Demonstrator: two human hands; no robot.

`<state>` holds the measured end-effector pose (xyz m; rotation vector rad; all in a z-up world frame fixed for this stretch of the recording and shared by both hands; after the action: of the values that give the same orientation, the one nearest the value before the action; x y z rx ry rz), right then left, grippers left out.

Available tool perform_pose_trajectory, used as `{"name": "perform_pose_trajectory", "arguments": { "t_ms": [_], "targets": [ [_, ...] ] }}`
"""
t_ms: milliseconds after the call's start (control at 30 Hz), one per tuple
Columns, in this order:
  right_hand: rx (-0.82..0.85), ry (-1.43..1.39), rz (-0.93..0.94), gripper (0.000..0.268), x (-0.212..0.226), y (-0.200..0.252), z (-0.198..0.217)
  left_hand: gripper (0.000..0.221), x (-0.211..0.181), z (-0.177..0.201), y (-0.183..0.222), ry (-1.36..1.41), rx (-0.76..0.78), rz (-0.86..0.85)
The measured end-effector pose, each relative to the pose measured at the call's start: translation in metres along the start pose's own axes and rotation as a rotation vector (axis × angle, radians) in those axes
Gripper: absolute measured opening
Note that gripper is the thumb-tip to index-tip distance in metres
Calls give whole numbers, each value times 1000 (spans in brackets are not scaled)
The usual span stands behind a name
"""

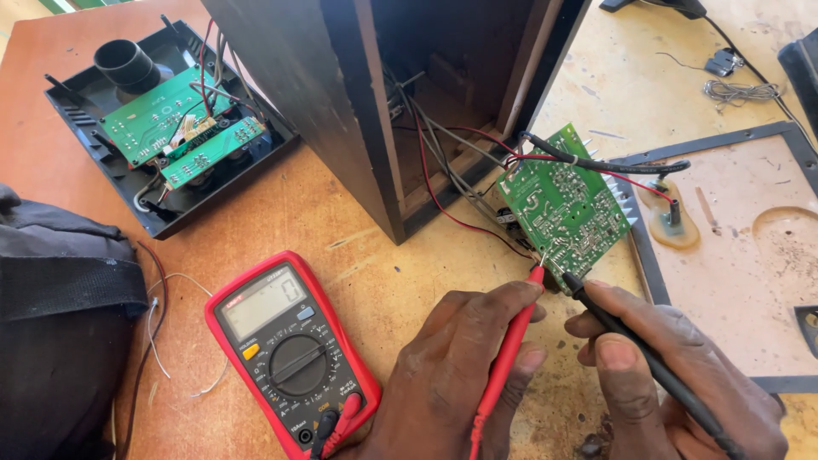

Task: Testing the continuity and electrical components of a speaker's circuit board using a digital multimeter.

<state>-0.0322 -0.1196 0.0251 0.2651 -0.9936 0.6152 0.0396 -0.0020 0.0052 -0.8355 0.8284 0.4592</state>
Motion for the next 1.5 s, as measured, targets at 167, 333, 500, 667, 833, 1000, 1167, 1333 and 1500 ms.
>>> {"name": "perform_pose_trajectory", "arguments": {
  "t_ms": [167,333,500,667,833,1000,1167,1333,1500],
  "targets": [
    [2,11,-31,40,2,0,-1,38,0,1,-1,-9,9,2],
    [15,16,19,40,0,0,-1,41,4,0,-1,-31,7,-41],
    [19,20,57,41,0,0,-3,42,5,1,-1,-15,4,3],
    [6,0,100,40,2,1,-5,45,6,1,-2,-15,-7,-12],
    [15,-4,103,41,1,1,-5,41,4,2,-1,-5,-21,74],
    [26,31,97,41,1,0,-5,44,7,1,-1,-19,-13,-29],
    [39,-8,120,42,-2,-1,-5,45,5,1,-1,-13,-14,5],
    [24,5,53,45,-1,-1,-4,43,-1,2,-3,-14,-43,81],
    [31,38,42,45,-1,-2,-4,46,7,-1,-6,-18,-4,9]
  ]
}}
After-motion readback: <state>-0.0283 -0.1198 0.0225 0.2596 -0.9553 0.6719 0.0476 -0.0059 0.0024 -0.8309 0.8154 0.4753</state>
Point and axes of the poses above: each hand's wrist, its own y-axis away from the middle knuckle, its own z-axis out of the back of the hand, x = y × z, the point moved 2 cm from there along -y, towards the middle knuckle, and after that the axes turned 7 degrees about -z, right-handed, at the moved point
